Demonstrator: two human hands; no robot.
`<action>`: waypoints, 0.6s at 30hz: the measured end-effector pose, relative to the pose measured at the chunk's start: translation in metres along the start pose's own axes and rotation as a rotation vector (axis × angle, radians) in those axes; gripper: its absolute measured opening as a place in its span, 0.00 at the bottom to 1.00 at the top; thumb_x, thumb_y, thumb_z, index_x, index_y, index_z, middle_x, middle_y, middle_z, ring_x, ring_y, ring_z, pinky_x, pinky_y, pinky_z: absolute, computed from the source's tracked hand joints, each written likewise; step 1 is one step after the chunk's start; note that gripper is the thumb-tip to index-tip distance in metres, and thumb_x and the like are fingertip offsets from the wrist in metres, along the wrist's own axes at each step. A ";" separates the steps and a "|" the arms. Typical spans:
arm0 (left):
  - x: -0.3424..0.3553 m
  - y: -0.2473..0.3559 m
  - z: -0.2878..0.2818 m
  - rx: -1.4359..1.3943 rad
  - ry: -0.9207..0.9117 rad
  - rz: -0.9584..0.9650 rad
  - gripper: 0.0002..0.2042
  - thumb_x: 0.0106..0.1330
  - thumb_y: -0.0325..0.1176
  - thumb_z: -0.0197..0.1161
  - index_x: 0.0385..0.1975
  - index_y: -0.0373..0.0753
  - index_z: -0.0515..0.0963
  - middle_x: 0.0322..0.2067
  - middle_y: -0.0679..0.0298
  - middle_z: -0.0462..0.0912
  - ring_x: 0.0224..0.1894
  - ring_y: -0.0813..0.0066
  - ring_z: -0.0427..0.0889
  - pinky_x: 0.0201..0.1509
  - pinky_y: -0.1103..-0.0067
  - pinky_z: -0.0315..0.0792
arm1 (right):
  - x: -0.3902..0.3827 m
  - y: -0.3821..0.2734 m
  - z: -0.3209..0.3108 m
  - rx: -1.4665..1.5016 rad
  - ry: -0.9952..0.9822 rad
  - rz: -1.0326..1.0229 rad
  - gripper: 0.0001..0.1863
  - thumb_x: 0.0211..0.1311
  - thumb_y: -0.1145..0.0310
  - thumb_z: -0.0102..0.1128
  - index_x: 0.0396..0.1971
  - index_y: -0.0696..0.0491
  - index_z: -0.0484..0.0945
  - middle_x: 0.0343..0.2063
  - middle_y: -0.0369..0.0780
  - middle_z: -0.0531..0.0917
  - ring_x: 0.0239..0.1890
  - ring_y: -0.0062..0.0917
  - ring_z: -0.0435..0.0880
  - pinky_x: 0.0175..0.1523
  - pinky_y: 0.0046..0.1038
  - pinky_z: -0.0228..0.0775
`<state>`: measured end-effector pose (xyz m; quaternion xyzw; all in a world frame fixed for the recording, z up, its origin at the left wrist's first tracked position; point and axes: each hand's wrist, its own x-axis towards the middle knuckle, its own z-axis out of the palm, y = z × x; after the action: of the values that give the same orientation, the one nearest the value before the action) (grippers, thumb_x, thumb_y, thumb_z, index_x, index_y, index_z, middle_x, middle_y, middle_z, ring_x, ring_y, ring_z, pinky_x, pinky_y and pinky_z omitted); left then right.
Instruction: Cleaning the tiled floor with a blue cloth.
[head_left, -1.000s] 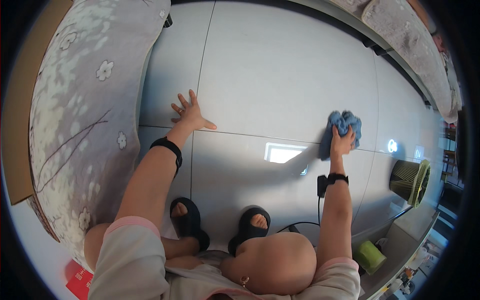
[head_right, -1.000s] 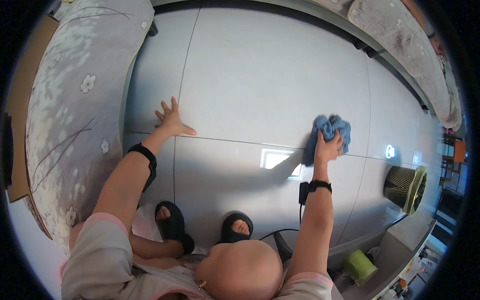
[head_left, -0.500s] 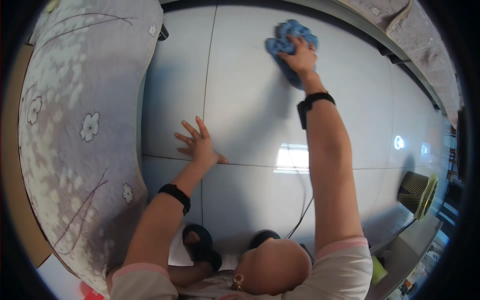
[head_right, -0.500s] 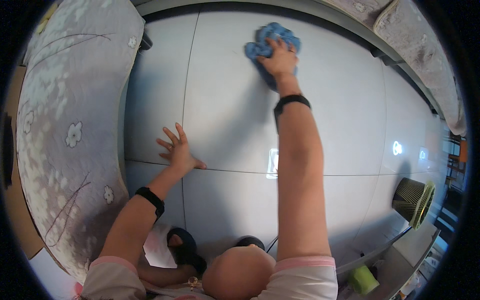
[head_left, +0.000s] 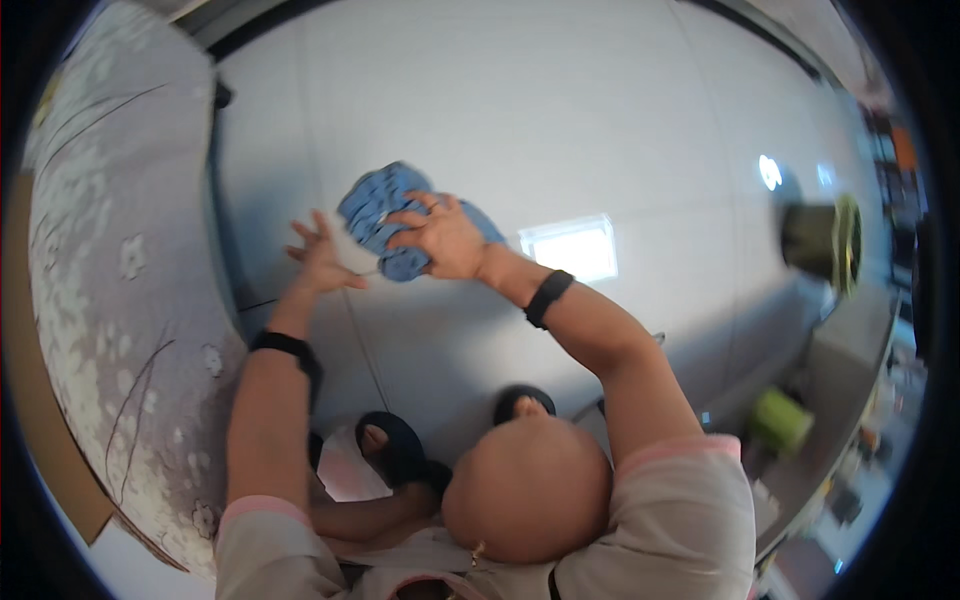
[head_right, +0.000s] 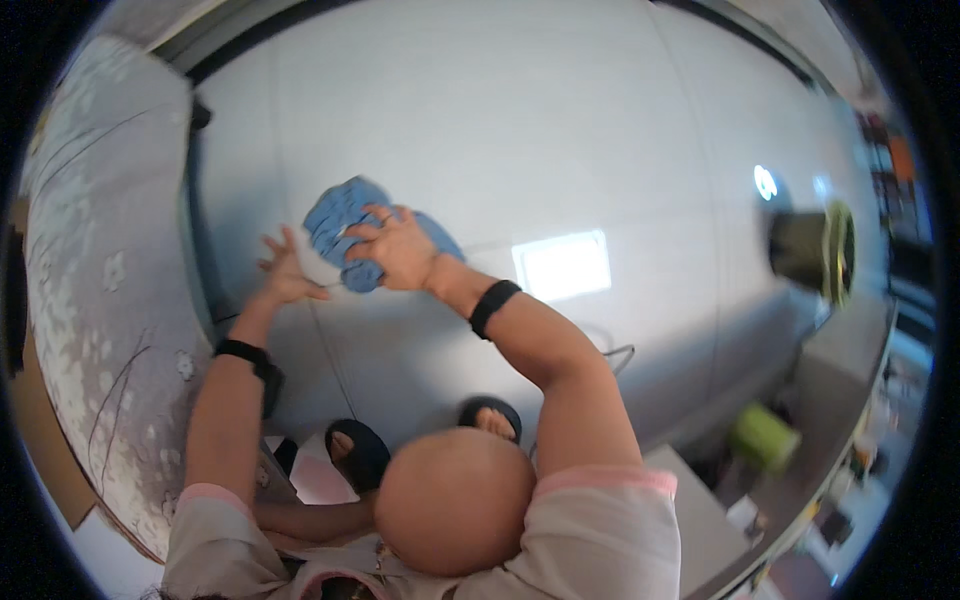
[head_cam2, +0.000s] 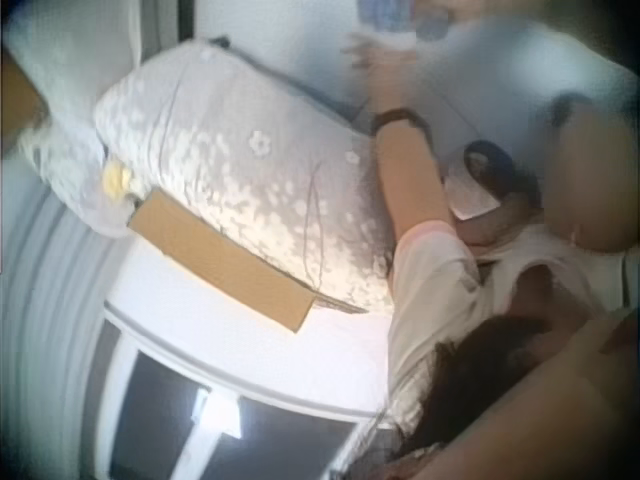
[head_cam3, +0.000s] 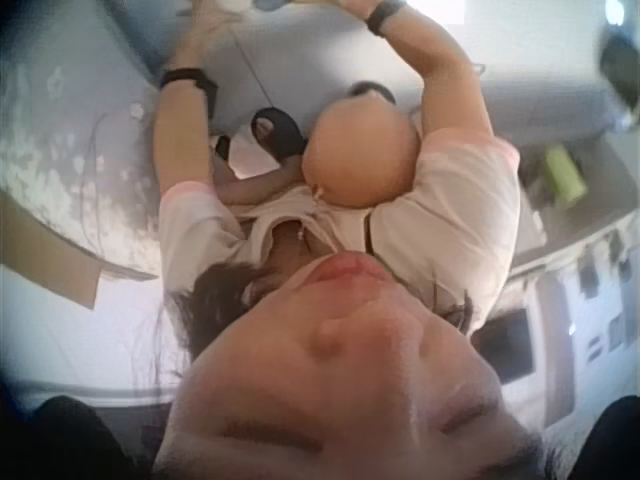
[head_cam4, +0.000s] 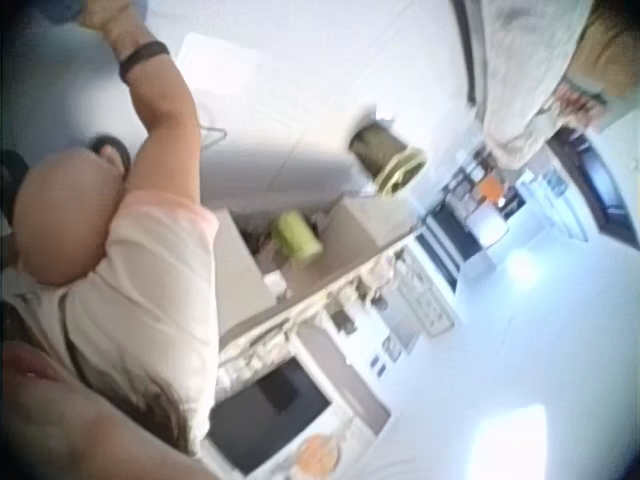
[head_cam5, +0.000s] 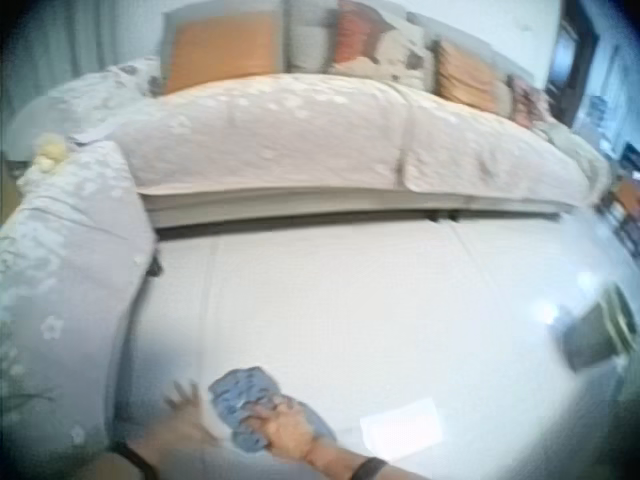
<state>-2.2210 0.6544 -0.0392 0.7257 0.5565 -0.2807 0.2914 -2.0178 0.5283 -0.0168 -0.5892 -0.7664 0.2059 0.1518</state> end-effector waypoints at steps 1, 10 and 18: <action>0.003 -0.015 -0.005 0.041 -0.004 0.064 0.72 0.26 0.42 0.80 0.60 0.41 0.18 0.60 0.40 0.17 0.62 0.33 0.23 0.64 0.52 0.35 | -0.014 -0.016 0.004 0.028 0.003 -0.032 0.26 0.32 0.65 0.67 0.40 0.35 0.77 0.53 0.28 0.68 0.60 0.38 0.55 0.55 0.48 0.55; -0.022 0.003 0.001 0.161 -0.038 0.061 0.71 0.26 0.41 0.79 0.61 0.41 0.20 0.61 0.41 0.18 0.62 0.34 0.21 0.65 0.54 0.33 | -0.121 -0.059 0.051 -0.029 0.218 0.085 0.24 0.32 0.64 0.66 0.39 0.38 0.76 0.50 0.32 0.68 0.57 0.40 0.58 0.49 0.51 0.58; -0.024 -0.007 0.017 0.148 -0.048 0.123 0.71 0.26 0.41 0.79 0.61 0.48 0.19 0.61 0.49 0.14 0.61 0.35 0.17 0.63 0.49 0.38 | -0.239 0.098 -0.009 -0.208 0.806 0.978 0.29 0.33 0.68 0.65 0.44 0.40 0.73 0.52 0.39 0.69 0.55 0.48 0.59 0.54 0.49 0.54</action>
<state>-2.2343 0.6280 -0.0334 0.7711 0.4812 -0.3202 0.2670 -1.8690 0.3209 -0.0548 -0.9136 -0.3078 -0.0617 0.2584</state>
